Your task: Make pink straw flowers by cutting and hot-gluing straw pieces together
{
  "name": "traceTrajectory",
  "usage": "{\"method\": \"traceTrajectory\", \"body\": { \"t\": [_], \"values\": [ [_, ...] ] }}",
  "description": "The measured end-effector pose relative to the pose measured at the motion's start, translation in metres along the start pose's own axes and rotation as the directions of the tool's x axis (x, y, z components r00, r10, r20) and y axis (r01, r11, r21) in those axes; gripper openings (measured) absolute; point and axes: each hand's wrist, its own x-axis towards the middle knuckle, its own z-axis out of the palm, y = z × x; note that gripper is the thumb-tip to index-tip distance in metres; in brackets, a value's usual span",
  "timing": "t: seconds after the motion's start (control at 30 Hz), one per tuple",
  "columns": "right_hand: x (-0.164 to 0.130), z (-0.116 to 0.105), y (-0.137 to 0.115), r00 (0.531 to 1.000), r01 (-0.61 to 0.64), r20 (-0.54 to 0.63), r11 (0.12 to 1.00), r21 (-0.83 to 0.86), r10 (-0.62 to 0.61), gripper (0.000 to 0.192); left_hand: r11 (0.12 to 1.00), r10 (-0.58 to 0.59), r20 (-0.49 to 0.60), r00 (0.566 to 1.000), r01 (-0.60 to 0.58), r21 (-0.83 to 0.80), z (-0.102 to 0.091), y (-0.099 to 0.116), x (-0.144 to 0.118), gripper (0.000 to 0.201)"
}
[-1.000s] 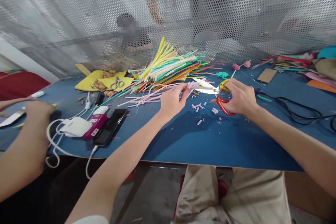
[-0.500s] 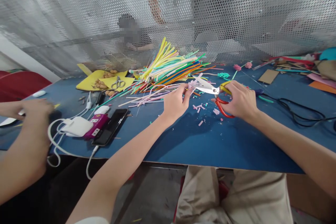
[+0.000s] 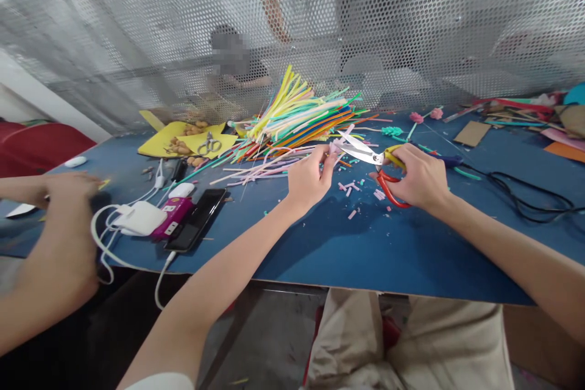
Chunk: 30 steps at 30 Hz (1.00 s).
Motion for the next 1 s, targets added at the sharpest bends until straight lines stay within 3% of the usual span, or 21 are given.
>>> {"method": "traceTrajectory", "body": {
  "t": [0.6,0.8,1.0],
  "values": [
    [0.000,-0.003,-0.004,0.999,0.019,0.028,1.000,0.021,-0.019,0.030,0.994,0.105,-0.062,0.993,-0.103,0.047,0.000,-0.001,-0.003,0.036],
    [0.000,-0.004,-0.007,1.000,-0.003,0.000,0.999,0.049,0.003,0.024,0.996,0.089,-0.033,0.995,-0.089,0.003,-0.002,0.004,-0.004,0.035],
    [0.002,-0.003,-0.007,0.999,0.000,-0.043,0.999,0.046,0.002,0.030,0.997,0.071,-0.014,0.997,-0.072,-0.015,-0.003,0.008,-0.005,0.033]
  ]
}}
